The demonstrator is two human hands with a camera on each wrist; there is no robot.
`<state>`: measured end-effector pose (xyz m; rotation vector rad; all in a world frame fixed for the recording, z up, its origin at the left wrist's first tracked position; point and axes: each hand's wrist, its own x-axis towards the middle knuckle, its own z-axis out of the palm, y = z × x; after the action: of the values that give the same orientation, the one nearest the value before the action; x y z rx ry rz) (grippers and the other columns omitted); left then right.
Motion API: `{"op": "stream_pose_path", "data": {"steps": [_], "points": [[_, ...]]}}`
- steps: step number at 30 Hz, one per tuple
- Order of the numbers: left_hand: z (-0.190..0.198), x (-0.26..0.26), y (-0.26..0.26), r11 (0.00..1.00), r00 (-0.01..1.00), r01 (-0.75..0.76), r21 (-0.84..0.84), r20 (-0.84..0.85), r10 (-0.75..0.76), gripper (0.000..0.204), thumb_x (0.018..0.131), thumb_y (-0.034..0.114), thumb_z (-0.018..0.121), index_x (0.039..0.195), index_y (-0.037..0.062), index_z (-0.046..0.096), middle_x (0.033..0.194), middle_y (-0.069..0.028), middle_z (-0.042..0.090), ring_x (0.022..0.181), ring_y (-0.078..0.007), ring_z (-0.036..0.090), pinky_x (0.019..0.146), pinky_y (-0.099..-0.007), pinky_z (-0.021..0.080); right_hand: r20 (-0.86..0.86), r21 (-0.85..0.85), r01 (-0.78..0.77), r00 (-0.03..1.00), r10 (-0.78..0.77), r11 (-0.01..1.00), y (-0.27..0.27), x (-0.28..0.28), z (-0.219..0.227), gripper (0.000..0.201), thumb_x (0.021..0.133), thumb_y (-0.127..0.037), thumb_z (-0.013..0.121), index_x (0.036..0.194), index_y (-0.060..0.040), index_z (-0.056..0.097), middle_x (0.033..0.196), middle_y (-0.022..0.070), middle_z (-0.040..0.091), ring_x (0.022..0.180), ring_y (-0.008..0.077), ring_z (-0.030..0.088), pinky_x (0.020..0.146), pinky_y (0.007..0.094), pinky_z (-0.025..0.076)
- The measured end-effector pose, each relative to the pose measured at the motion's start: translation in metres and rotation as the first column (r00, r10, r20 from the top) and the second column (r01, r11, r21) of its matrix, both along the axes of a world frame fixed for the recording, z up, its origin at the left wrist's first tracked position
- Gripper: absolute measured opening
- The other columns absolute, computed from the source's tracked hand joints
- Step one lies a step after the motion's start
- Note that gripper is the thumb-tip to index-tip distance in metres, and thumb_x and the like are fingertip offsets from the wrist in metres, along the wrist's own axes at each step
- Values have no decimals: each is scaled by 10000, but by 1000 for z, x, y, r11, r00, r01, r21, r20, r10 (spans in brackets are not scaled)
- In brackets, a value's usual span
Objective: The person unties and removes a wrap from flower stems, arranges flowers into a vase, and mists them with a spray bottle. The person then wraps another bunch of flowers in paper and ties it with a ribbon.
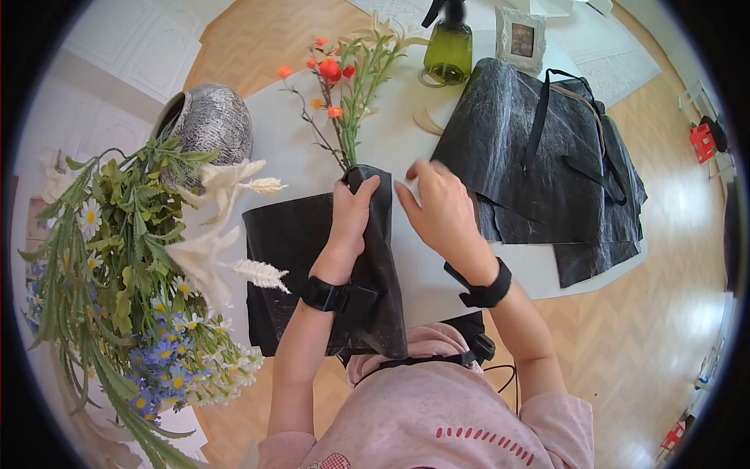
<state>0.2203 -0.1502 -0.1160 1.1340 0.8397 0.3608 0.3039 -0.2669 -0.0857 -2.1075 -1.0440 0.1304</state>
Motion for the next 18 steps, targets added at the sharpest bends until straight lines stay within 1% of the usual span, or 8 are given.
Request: {"op": "stream_pose_path", "data": {"steps": [2, 4, 7, 8, 10, 11, 13, 18], "points": [[-13, 0, 3, 970, 998, -50, 239, -30, 59, 385, 728, 134, 629, 989, -39, 406, 861, -83, 511, 736, -122, 508, 622, -262, 445, -117, -43, -105, 988, 99, 994, 1, -1, 5, 244, 814, -201, 540, 855, 36, 578, 701, 198, 570, 619, 361, 549, 533, 353, 440], [-15, 2, 1, 961, 999, -40, 274, -15, 46, 423, 718, 111, 633, 1012, -38, 368, 886, -90, 500, 744, -126, 505, 624, -264, 447, -202, 22, -193, 960, 194, 981, 7, -5, 0, 354, 835, -259, 511, 714, 58, 610, 519, 168, 548, 473, 336, 535, 490, 360, 433], [3, 5, -8, 946, 999, -38, 322, 4, 38, 370, 710, 28, 607, 1019, 9, 402, 838, -73, 520, 721, -129, 535, 611, -262, 459, -423, 10, -230, 881, 213, 973, 19, 5, -8, 366, 841, -281, 512, 745, 59, 611, 544, 149, 567, 477, 283, 562, 494, 352, 435], [11, 5, -11, 942, 998, 61, 329, 0, -65, 463, 695, 24, 623, 1063, -21, 345, 879, -89, 504, 762, -140, 529, 626, -257, 458, -548, -8, -254, 810, 208, 967, 21, 12, -9, 378, 843, -302, 511, 789, 62, 598, 589, 123, 574, 515, 174, 558, 507, 318, 432], [18, 5, -18, 904, 971, 197, 379, 53, -234, 738, 674, 9, 644, 1232, -91, 172, 936, -113, 493, 816, -172, 533, 682, -263, 462, -541, -6, -230, 819, 190, 973, 26, 18, -19, 406, 801, -339, 533, 791, 63, 596, 623, 182, 574, 584, 262, 577, 544, 351, 444], [7, 4, -17, 787, 954, 243, 568, 6, -300, 902, 682, 44, 647, 1289, -119, 0, 1007, -153, 494, 836, -215, 549, 739, -286, 457, -534, -4, -203, 828, 169, 979, 29, 21, -29, 442, 759, -376, 555, 793, 63, 594, 657, 242, 573, 652, 349, 596, 581, 383, 455], [0, 2, -15, 664, 928, 330, 671, -104, -357, 974, 695, 110, 643, 1279, -132, -98, 1054, -232, 499, 894, -285, 567, 798, -308, 437, -634, 41, -226, 747, 201, 973, 35, 27, -51, 430, 722, -353, 584, 851, 57, 577, 709, 224, 589, 653, 290, 602, 573, 357, 455], [24, -8, -6, 498, 783, 620, 606, -522, -339, 943, 697, 199, 649, 1276, -149, -10, 951, -288, 550, 884, -388, 562, 774, -369, 456, -738, 117, -182, 642, 208, 976, 37, 20, -58, 338, 681, -229, 609, 855, 56, 558, 723, 160, 586, 650, 210, 559, 581, 336, 452]]}}
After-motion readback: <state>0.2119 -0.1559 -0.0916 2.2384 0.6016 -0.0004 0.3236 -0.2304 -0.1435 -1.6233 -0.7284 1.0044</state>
